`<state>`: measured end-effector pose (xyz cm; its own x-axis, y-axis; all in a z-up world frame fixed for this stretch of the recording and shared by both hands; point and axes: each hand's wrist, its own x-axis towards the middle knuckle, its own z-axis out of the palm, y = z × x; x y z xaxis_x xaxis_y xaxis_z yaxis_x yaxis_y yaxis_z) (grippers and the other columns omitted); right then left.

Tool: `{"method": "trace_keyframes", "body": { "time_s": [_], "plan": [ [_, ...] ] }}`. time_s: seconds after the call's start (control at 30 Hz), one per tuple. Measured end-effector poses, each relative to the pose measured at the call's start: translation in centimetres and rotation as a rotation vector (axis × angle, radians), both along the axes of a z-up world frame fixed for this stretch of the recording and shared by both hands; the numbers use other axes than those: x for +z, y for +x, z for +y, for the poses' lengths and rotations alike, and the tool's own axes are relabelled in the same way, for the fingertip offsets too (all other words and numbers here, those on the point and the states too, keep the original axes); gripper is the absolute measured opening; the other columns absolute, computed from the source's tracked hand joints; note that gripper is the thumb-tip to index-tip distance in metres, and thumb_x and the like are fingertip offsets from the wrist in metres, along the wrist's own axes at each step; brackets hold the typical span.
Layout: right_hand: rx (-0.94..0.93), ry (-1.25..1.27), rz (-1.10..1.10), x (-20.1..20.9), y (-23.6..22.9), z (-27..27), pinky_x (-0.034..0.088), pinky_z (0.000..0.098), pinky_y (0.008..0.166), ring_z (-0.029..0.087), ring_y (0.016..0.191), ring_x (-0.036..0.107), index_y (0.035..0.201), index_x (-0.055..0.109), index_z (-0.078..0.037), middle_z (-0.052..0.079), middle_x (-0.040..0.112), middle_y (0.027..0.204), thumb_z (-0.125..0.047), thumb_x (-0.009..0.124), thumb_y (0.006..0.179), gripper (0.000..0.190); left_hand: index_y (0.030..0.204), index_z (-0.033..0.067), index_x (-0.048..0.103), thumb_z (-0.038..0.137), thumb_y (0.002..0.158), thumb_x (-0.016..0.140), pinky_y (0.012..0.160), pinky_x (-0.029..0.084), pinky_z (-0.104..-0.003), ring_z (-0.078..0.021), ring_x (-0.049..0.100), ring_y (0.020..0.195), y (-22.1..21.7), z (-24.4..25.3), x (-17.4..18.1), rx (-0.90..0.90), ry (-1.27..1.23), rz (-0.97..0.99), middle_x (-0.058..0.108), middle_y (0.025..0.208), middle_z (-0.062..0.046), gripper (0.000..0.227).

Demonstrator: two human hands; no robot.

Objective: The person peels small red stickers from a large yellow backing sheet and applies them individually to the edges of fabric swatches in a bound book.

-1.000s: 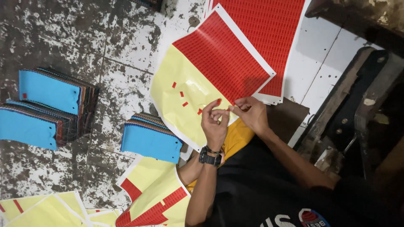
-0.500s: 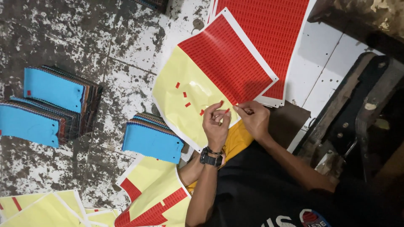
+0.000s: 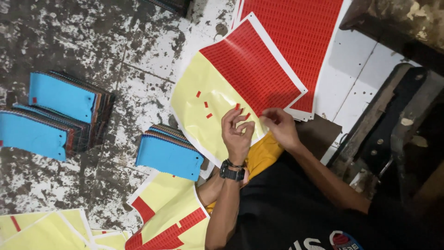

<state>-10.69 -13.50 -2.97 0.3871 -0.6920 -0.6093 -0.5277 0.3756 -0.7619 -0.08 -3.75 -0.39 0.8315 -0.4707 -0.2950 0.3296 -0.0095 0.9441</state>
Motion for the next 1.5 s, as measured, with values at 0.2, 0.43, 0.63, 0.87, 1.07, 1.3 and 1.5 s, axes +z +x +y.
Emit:
{"method": "trace_keyframes", "body": {
  "time_s": [0.2,0.43,0.63,0.87,1.07,1.3,1.5],
  "plan": [
    [-0.089,0.157,-0.365,4.3,0.0,-0.3,0.047,0.0347,0.092,0.024,0.107,0.06,0.089,0.073,-0.001,0.016,0.064,0.124,-0.014,0.072,0.068,0.025,0.131,0.0,0.055,-0.003,0.075,0.086,0.083,0.064,-0.029,-0.0205,0.062,0.107,-0.4,-0.3,0.5,-0.048,-0.089,0.079,0.044,0.139,-0.013,0.064],
    [0.074,-0.037,0.183,0.8,1.0,-0.1,0.055,0.0334,0.082,0.024,0.099,0.071,0.117,0.074,-0.012,0.01,0.075,0.102,-0.042,0.087,0.084,0.046,0.126,0.0012,0.058,-0.002,0.081,0.084,0.073,0.063,-0.023,-0.0172,0.067,0.096,0.2,-0.5,0.9,-0.006,-0.047,0.035,0.05,0.135,-0.012,0.052],
    [0.191,-0.26,0.206,-0.8,0.7,0.2,0.058,0.0366,0.064,0.031,0.077,0.073,0.109,0.078,-0.006,0.014,0.071,0.087,-0.034,0.088,0.081,0.04,0.119,-0.0033,0.059,0.001,0.075,0.09,0.083,0.067,-0.032,-0.0239,0.065,0.106,0.7,0.3,1.6,0.087,-0.054,0.039,0.048,0.133,-0.015,0.054],
    [0.022,-0.412,0.191,0.6,1.6,1.2,0.052,0.0239,0.048,0.016,0.057,0.068,0.093,0.081,-0.014,0.003,0.073,0.072,-0.028,0.092,0.08,0.022,0.112,-0.0056,0.061,-0.008,0.074,0.085,0.077,0.069,-0.033,-0.0251,0.067,0.102,0.8,0.4,1.3,0.104,-0.061,0.039,0.05,0.131,-0.018,0.045],
    [0.14,-0.587,-0.271,2.9,0.3,0.0,0.055,0.0309,0.072,0.024,0.081,0.067,0.083,0.075,-0.007,0.009,0.07,0.092,-0.011,0.088,0.085,0.014,0.124,-0.0005,0.053,0.007,0.09,0.074,0.085,0.065,-0.031,-0.0193,0.062,0.108,1.4,-0.2,1.1,0.251,-0.098,0.079,0.049,0.13,-0.014,0.041],
    [0.072,0.11,-0.495,6.8,3.5,3.1,0.062,0.0285,0.067,0.017,0.076,0.074,0.12,0.059,0.002,0.008,0.06,0.09,-0.006,0.094,0.073,0.058,0.139,0.0053,0.045,0.041,0.104,0.044,0.082,0.063,-0.045,-0.028,0.064,0.099,1.8,-2.3,2.5,0.334,-0.138,0.352,0.056,0.116,-0.022,0.05],
    [0.213,-0.323,0.126,1.7,2.5,-2.1,0.06,0.0362,0.078,0.036,0.093,0.071,0.122,0.069,0.0,0.023,0.068,0.1,-0.029,0.087,0.086,0.049,0.131,-0.0036,0.053,0.031,0.102,0.049,0.082,0.066,-0.047,-0.0241,0.063,0.103,2.0,0.3,1.2,0.37,-0.127,0.157,0.057,0.131,-0.022,0.045]
  ]
}}
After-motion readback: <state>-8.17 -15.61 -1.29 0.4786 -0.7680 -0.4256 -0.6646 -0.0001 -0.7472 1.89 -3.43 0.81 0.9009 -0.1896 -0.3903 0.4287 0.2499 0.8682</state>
